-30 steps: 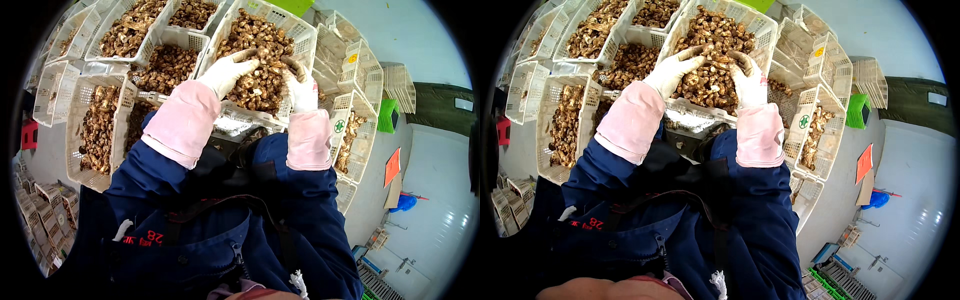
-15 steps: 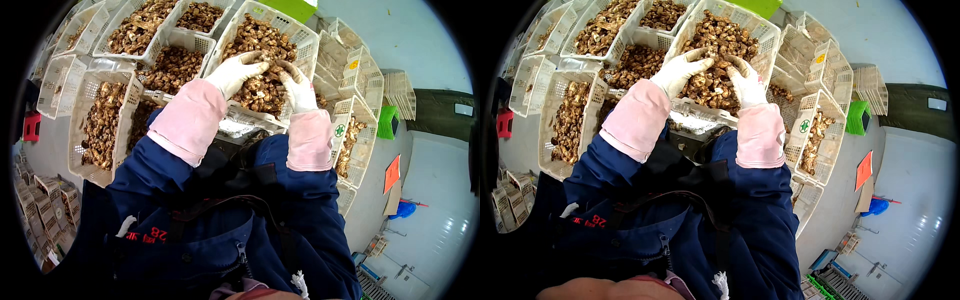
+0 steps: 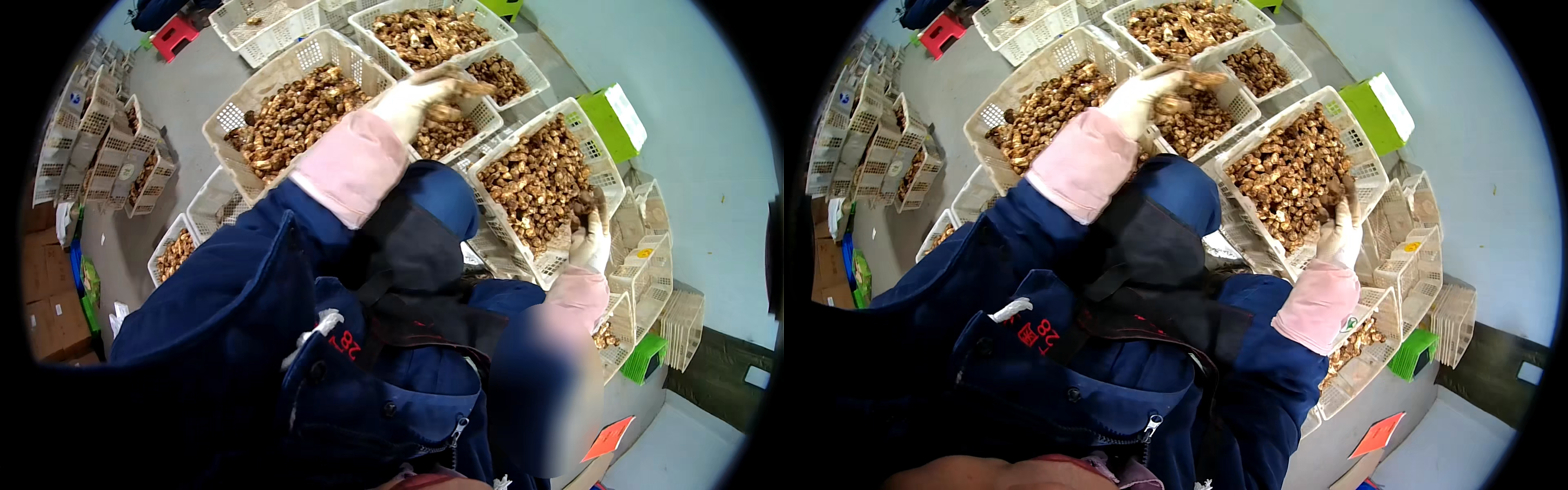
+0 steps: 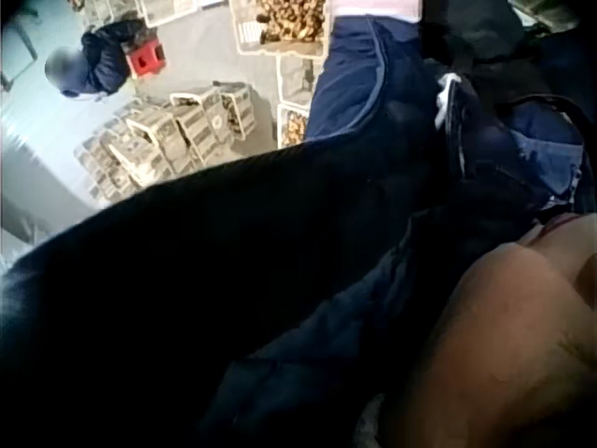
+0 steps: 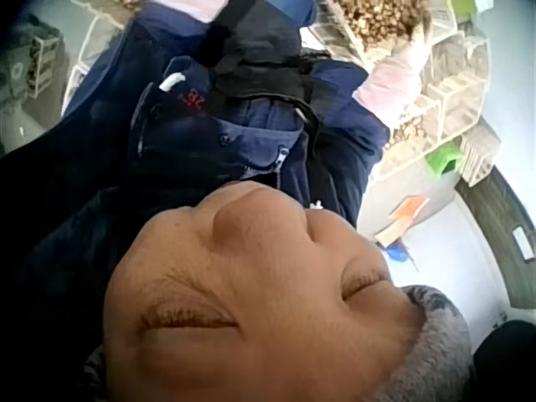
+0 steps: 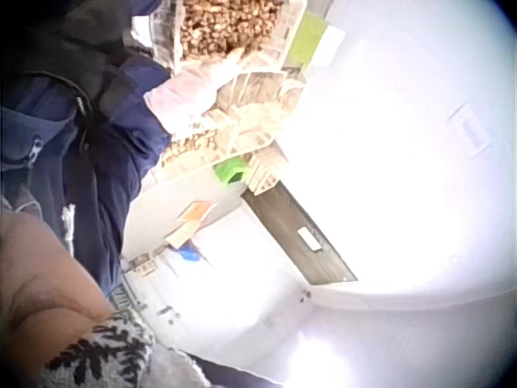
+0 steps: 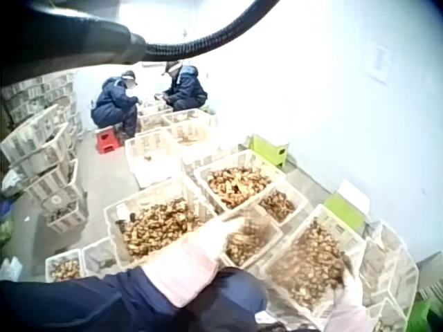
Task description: The person sorts tubers into plastic crates by hand, picking them up from a pile and placing them into different containers.
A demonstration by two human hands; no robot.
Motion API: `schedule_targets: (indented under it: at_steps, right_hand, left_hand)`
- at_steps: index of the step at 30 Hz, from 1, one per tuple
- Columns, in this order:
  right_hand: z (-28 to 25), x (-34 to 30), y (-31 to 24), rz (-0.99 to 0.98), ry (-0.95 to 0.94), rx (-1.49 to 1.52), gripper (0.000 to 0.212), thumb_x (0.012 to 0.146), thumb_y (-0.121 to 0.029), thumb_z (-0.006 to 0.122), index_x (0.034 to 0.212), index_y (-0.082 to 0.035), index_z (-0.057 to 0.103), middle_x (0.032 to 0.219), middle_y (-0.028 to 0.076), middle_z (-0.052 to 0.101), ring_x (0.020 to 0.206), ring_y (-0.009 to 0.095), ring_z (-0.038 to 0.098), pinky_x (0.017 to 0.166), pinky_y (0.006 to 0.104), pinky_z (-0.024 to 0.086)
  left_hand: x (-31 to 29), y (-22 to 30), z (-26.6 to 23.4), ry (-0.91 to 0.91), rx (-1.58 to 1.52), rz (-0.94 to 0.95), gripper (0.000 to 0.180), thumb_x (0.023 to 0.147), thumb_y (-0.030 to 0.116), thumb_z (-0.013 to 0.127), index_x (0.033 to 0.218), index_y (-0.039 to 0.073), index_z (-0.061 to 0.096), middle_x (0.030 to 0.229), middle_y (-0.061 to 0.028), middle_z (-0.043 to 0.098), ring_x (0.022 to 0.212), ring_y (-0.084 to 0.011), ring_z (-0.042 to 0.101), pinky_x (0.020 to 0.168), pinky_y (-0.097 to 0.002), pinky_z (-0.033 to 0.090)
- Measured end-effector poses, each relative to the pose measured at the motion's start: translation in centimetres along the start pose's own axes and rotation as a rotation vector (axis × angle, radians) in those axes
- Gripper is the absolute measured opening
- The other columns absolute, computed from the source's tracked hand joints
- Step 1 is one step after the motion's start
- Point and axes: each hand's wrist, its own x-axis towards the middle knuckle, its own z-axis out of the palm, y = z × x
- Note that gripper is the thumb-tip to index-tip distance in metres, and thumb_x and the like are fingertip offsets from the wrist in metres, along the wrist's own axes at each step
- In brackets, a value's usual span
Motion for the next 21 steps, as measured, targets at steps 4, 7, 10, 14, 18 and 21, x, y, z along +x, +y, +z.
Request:
schedule_targets:
  at_steps: [4,7,10,14,18,21]
  right_hand:
    - [-3.6,1.4,0.6,0.084,-0.044,0.346,0.038,0.098,-0.012,0.050,0.136,-0.008,0.049,0.122,0.008,0.060,0.090,0.014,0.057,0.071,0.0229,0.046]
    - [-3.1,1.5,0.5,0.110,0.122,0.555,0.032,0.100,-0.017,0.049,0.132,-0.013,0.054,0.123,0.002,0.061,0.091,0.013,0.060,0.070,0.0240,0.048]
    - [-2.7,0.6,-0.9,0.073,0.049,0.674,0.028,0.098,-0.021,0.054,0.124,-0.013,0.060,0.115,0.000,0.066,0.088,0.011,0.061,0.068,0.0254,0.050]
    - [-0.1,-0.9,-1.2,0.124,0.037,0.608,0.034,0.093,-0.020,0.064,0.125,-0.009,0.058,0.106,0.002,0.067,0.079,0.009,0.057,0.060,0.0191,0.047]
    - [-0.2,-1.5,0.0,0.066,0.127,0.285,0.039,0.097,-0.013,0.057,0.135,-0.008,0.050,0.112,0.004,0.059,0.072,0.007,0.049,0.060,0.0184,0.042]
    - [-0.8,-2.0,0.2,0.059,0.128,0.166,0.036,0.096,-0.014,0.057,0.132,-0.009,0.053,0.104,0.001,0.060,0.074,0.007,0.050,0.061,0.0189,0.043]
  left_hand:
    - [-3.5,-1.3,-12.4,0.455,-0.272,-0.004,0.033,0.096,0.020,0.058,0.123,0.002,0.057,0.109,-0.0097,0.068,0.083,-0.0214,0.066,0.069,-0.0276,0.056]
    - [-6.6,-5.2,-22.1,0.679,-0.269,-0.159,0.023,0.097,0.025,0.056,0.112,0.010,0.064,0.098,-0.0078,0.069,0.077,-0.0158,0.067,0.041,-0.0206,0.046]
    - [-8.2,-7.2,-21.0,0.557,-0.575,-0.262,0.026,0.099,0.030,0.053,0.109,0.009,0.064,0.095,-0.0048,0.069,0.074,-0.0148,0.068,0.038,-0.0175,0.045]
    - [-6.9,-6.9,-17.1,0.330,-0.638,-0.216,0.040,0.101,0.040,0.045,0.119,0.008,0.060,0.103,-0.0073,0.068,0.088,-0.0183,0.068,0.047,-0.0185,0.049]
    - [-6.0,-4.7,-11.9,0.102,-0.733,-0.187,0.051,0.101,0.047,0.039,0.126,0.006,0.057,0.120,-0.0133,0.061,0.112,-0.0267,0.060,0.055,-0.0188,0.053]
    - [-5.9,-3.8,-9.0,0.078,-0.740,-0.243,0.056,0.101,0.049,0.036,0.127,0.003,0.054,0.119,-0.0181,0.062,0.116,-0.0323,0.058,0.053,-0.0199,0.056]
